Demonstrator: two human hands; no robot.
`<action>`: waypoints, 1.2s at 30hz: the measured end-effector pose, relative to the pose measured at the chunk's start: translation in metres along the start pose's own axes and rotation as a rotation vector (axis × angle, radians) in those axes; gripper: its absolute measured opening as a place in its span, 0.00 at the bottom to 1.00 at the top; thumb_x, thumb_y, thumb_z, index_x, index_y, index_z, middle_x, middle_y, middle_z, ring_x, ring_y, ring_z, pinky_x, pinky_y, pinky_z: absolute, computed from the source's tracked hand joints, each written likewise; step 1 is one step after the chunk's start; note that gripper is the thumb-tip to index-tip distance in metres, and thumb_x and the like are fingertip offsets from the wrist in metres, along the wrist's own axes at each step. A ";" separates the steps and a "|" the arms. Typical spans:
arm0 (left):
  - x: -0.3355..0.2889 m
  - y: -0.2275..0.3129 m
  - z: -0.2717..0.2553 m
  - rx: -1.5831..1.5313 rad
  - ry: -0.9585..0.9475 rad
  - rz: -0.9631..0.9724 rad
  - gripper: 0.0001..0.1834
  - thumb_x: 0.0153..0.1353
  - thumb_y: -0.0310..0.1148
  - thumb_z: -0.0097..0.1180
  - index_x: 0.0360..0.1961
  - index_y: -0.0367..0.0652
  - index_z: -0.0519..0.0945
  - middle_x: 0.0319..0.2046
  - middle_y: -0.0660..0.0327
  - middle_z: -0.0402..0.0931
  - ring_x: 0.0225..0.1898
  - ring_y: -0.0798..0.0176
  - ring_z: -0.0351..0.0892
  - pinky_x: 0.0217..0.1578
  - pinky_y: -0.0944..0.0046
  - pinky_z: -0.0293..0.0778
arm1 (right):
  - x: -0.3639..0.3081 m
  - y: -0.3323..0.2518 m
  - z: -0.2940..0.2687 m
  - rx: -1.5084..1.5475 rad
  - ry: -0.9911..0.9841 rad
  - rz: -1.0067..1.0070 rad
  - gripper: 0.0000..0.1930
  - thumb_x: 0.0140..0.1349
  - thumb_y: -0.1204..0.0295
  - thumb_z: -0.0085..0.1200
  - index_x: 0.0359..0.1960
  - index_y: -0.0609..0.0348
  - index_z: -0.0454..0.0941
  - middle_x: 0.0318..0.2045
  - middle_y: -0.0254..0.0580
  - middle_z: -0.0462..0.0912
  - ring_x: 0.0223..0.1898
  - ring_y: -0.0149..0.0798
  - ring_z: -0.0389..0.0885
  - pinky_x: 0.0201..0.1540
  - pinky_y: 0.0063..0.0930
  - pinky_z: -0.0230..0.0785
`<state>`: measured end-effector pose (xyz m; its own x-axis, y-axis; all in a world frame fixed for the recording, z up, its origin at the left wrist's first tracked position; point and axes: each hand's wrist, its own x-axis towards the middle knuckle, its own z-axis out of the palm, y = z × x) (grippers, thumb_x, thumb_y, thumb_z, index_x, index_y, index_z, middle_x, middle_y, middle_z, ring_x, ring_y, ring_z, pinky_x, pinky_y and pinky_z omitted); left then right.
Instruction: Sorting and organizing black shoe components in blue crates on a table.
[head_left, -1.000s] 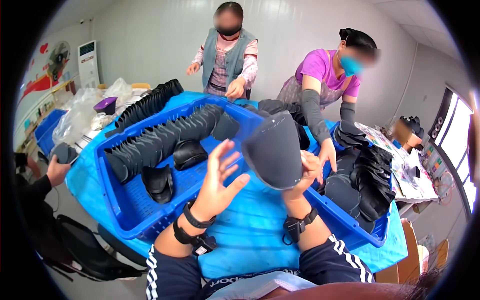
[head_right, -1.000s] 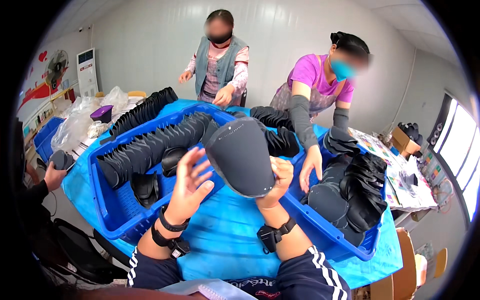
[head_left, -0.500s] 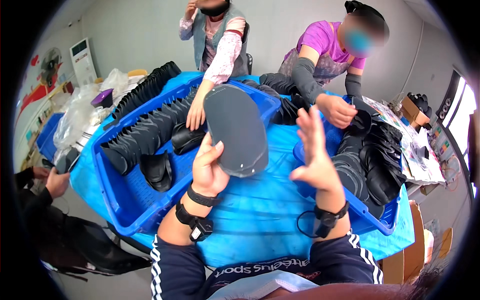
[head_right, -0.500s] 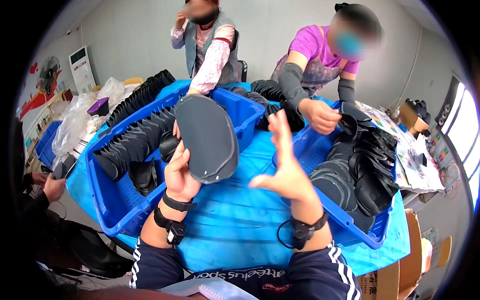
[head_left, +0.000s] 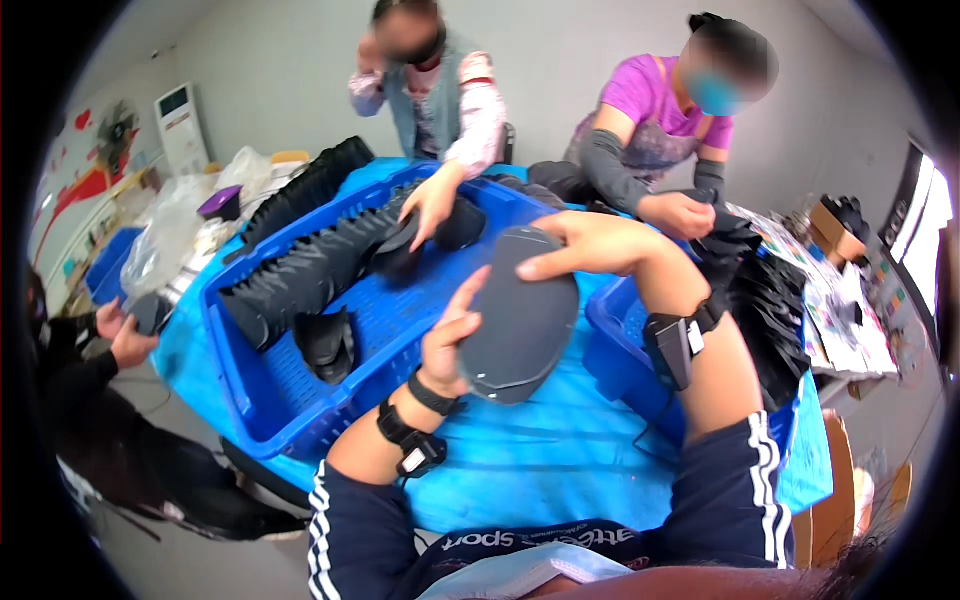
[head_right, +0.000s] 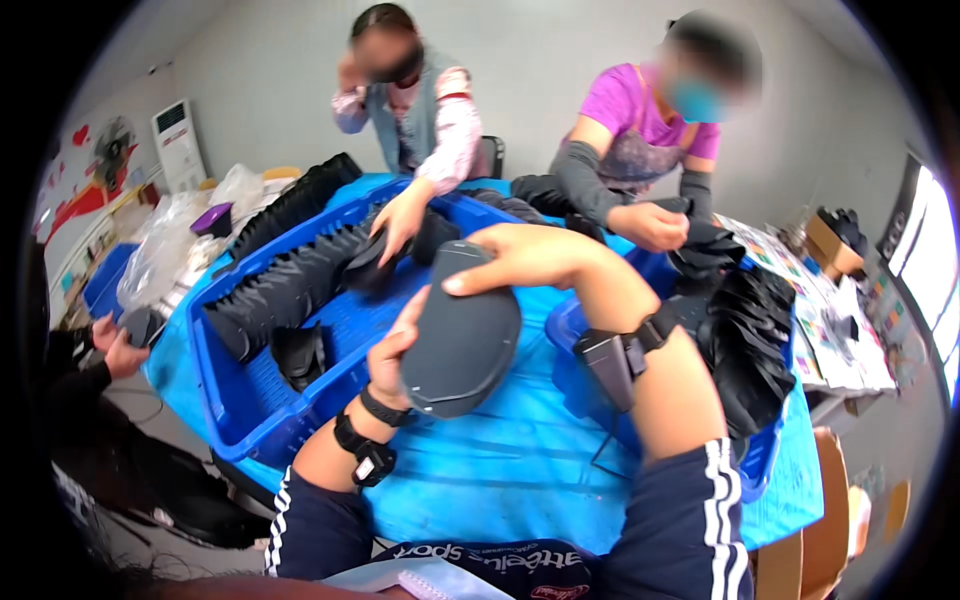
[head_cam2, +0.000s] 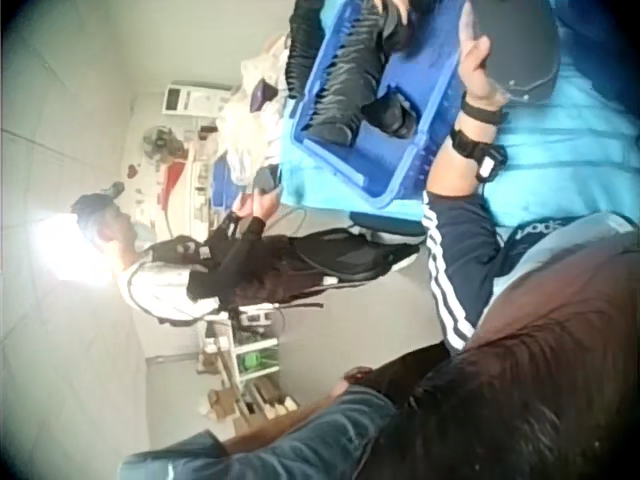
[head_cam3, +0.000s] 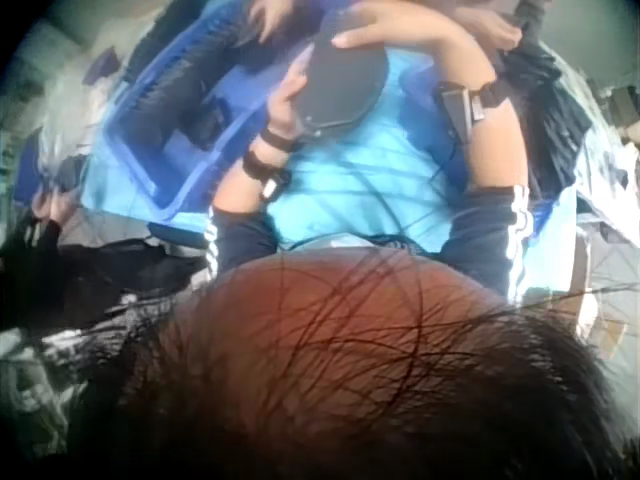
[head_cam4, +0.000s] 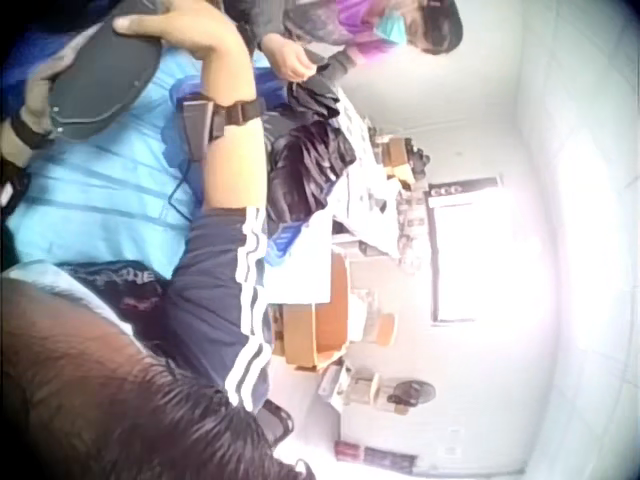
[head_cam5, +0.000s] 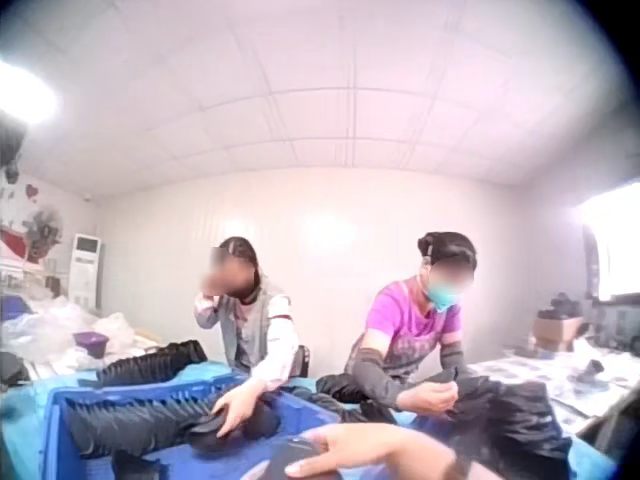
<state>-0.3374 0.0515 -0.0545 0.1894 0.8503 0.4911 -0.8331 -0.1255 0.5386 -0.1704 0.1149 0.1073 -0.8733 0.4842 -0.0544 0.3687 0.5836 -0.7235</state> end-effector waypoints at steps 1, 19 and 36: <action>0.000 -0.005 0.005 0.040 0.048 -0.036 0.35 0.53 0.33 0.48 0.62 0.42 0.51 0.55 0.49 0.61 0.54 0.53 0.64 0.55 0.57 0.60 | -0.001 0.008 -0.006 0.066 -0.063 0.016 0.23 0.52 0.58 0.58 0.42 0.65 0.73 0.38 0.39 0.76 0.40 0.29 0.72 0.44 0.22 0.65; 0.012 -0.013 -0.006 0.308 0.332 -0.019 0.27 0.63 0.35 0.39 0.62 0.46 0.48 0.56 0.51 0.60 0.55 0.58 0.63 0.54 0.60 0.59 | 0.035 0.093 -0.071 -0.301 0.681 0.224 0.31 0.48 0.61 0.60 0.49 0.67 0.63 0.40 0.57 0.75 0.44 0.45 0.75 0.46 0.32 0.65; -0.012 -0.009 0.016 1.601 -0.681 -0.313 0.15 0.59 0.42 0.47 0.39 0.44 0.75 0.32 0.59 0.75 0.35 0.56 0.75 0.35 0.61 0.70 | 0.001 0.074 -0.086 -0.570 0.957 0.184 0.26 0.45 0.61 0.58 0.40 0.69 0.67 0.36 0.62 0.76 0.41 0.54 0.76 0.45 0.37 0.66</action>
<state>-0.3239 0.0346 -0.0545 0.7377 0.6464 0.1949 0.4728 -0.7006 0.5345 -0.1168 0.2145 0.1125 -0.2776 0.7507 0.5995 0.7717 0.5459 -0.3263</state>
